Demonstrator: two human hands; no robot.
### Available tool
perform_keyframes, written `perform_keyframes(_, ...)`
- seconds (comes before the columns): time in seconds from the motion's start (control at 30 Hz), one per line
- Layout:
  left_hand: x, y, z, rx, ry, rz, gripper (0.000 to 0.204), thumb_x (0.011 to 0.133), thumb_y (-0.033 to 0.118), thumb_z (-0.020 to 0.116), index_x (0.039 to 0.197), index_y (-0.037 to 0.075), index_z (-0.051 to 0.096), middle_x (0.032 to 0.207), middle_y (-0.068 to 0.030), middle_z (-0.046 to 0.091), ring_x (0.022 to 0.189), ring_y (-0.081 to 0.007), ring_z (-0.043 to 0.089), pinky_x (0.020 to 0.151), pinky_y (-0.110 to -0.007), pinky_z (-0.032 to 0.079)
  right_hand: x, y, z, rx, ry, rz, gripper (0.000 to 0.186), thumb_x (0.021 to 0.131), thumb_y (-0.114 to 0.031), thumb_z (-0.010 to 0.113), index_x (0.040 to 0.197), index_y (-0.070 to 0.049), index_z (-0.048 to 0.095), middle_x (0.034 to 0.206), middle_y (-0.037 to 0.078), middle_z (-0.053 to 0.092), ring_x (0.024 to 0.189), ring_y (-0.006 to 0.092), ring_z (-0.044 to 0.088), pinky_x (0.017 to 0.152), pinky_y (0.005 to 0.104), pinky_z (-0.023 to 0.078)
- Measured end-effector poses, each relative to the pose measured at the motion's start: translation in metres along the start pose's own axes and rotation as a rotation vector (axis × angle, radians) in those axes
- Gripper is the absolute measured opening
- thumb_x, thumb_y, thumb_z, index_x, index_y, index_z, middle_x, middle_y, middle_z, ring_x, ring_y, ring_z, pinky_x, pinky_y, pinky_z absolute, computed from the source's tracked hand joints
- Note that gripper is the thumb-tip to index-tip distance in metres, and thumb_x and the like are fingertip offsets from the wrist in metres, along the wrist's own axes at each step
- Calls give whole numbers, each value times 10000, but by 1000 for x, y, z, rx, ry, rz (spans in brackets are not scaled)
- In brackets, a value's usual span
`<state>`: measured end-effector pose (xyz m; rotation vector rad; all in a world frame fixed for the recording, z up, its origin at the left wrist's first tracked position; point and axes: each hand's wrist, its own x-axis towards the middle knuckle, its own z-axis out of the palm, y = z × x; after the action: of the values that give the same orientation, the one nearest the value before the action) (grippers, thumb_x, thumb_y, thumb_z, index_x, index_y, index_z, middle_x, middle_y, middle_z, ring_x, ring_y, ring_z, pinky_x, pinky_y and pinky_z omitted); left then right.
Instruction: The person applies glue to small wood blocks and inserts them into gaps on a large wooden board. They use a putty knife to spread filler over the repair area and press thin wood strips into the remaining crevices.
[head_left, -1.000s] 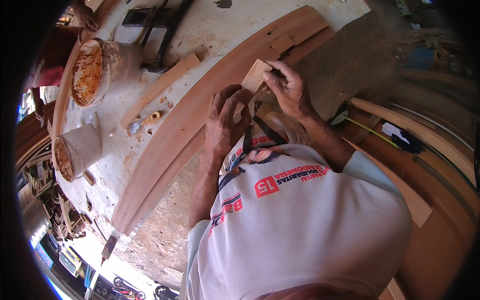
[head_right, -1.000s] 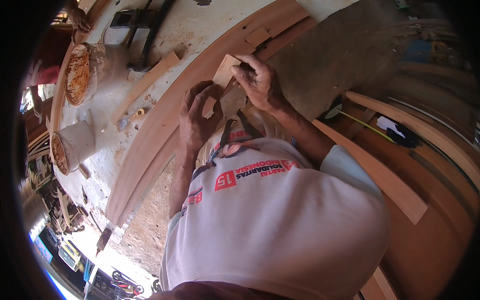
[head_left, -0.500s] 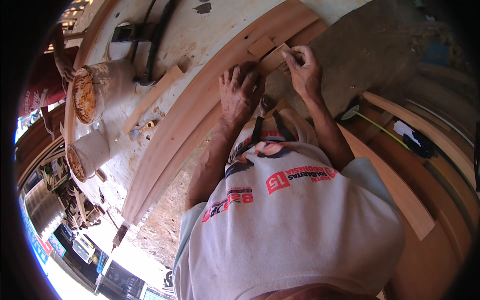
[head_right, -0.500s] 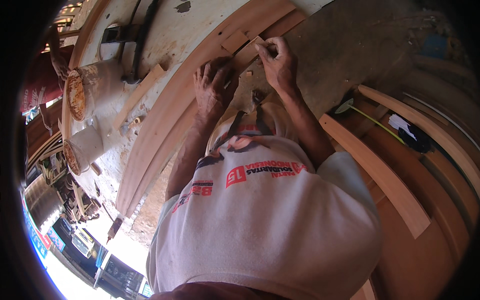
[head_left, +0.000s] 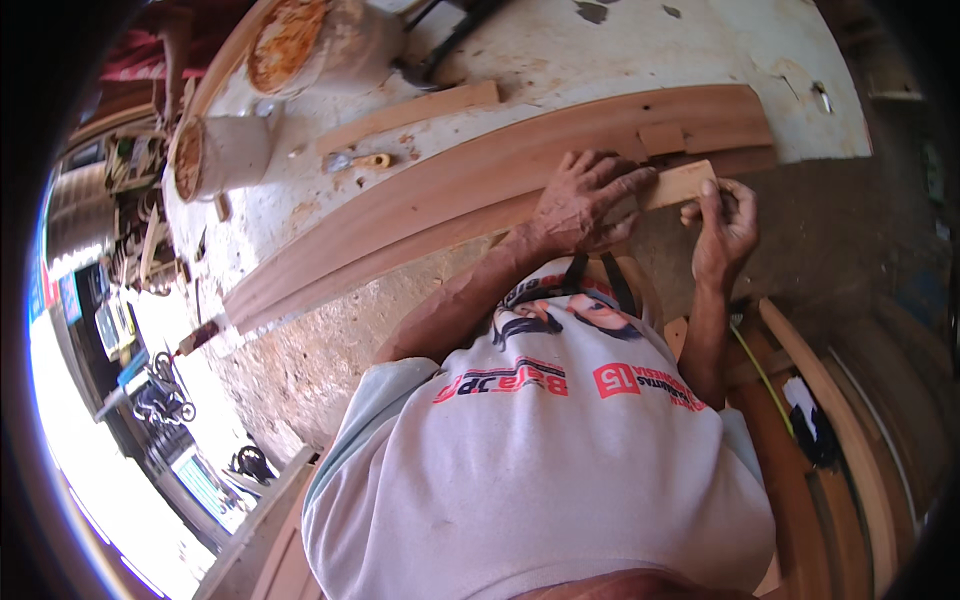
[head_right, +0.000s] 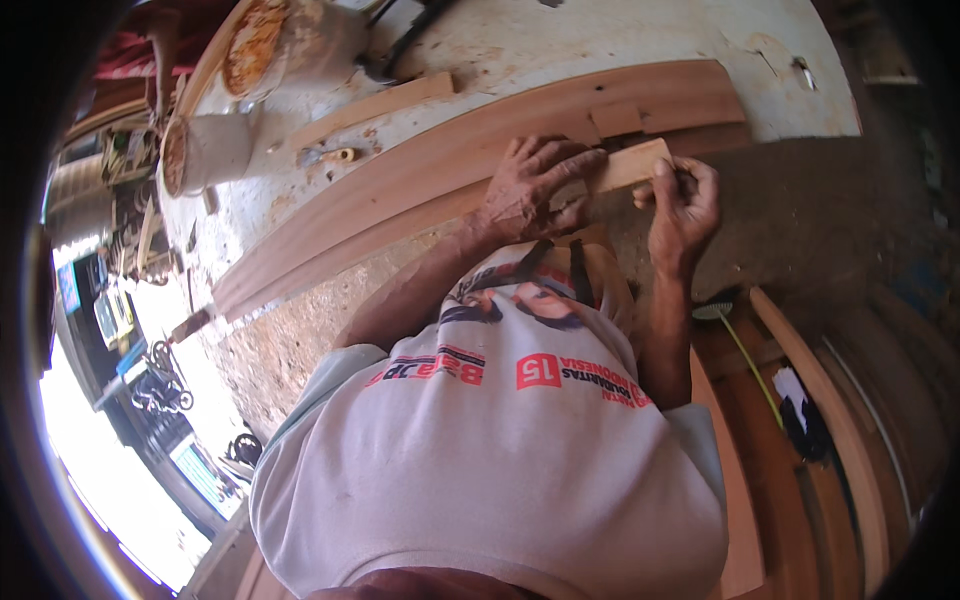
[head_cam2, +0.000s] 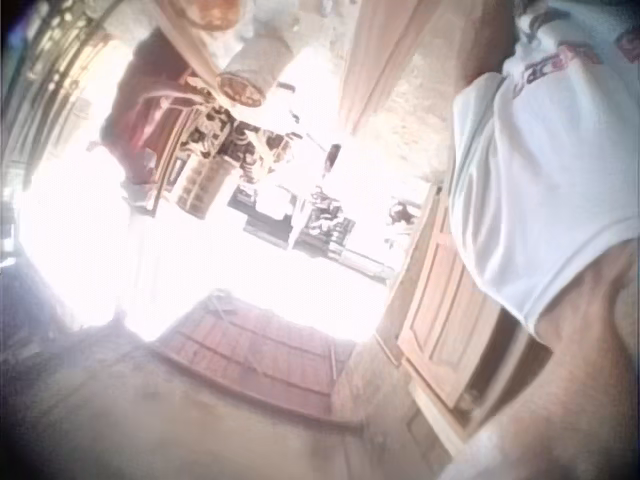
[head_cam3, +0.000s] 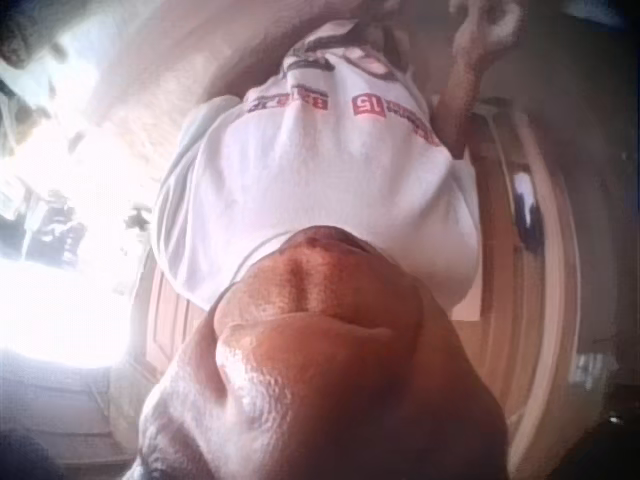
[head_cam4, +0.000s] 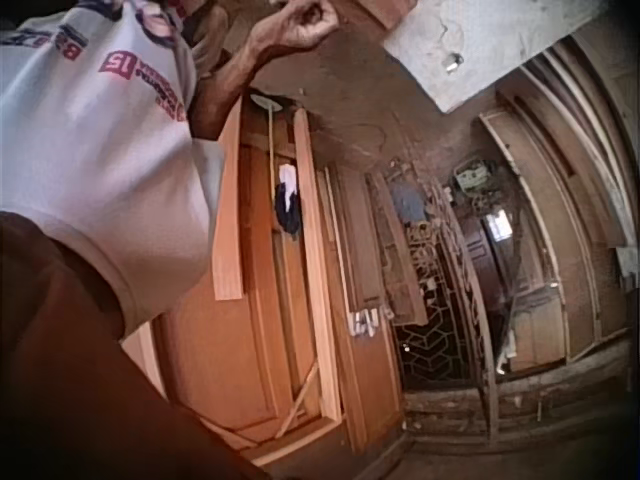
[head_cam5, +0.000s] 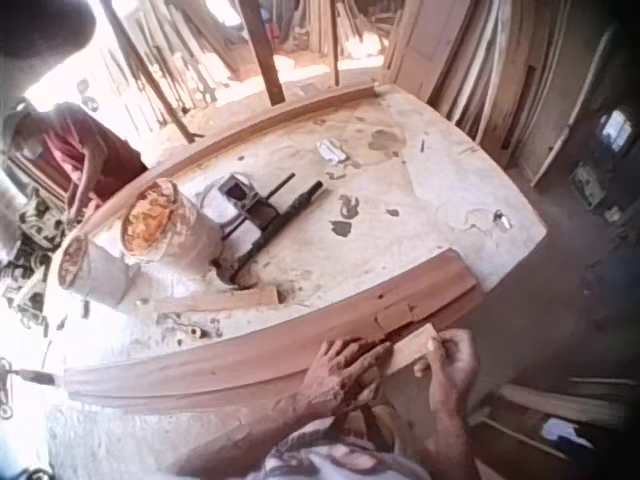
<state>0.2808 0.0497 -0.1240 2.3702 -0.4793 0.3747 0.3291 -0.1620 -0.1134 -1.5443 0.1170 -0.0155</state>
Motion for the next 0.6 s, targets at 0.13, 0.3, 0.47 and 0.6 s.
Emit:
perform_keyframes(0.13,-35,5,-27,-217,75,-98,679,855,222,764,1471,44,543,1213,-174,653,1082,-345,623,951,-456,517,-13,-15,28,36,-182,-11,200,1004,-95,687,1129,17,579,913,90,686,659,106,651,589,251,562)
perform_keyframes(0.3,-98,-2,-111,-115,315,-362,581,847,87,769,1397,2,602,1116,-190,676,1003,-337,673,886,-413,557,-29,-20,126,12,-590,-53,204,992,-92,719,1114,38,619,946,76,691,766,124,681,703,268,582)
perform_keyframes(0.47,-219,-64,-210,252,653,-770,555,912,136,754,1432,37,584,1217,-192,687,1118,-321,660,977,-415,528,-13,-10,247,-599,-803,-773,344,875,-123,801,1152,9,647,1131,156,687,1048,283,687,886,423,555)
perform_keyframes(0.6,-277,-91,-272,665,569,-1077,808,913,325,800,1571,68,407,1549,-218,449,1462,-394,367,1192,-509,335,4,19,311,-963,-875,-961,405,835,-134,810,1191,-21,655,1197,152,648,1153,327,613,970,460,511)
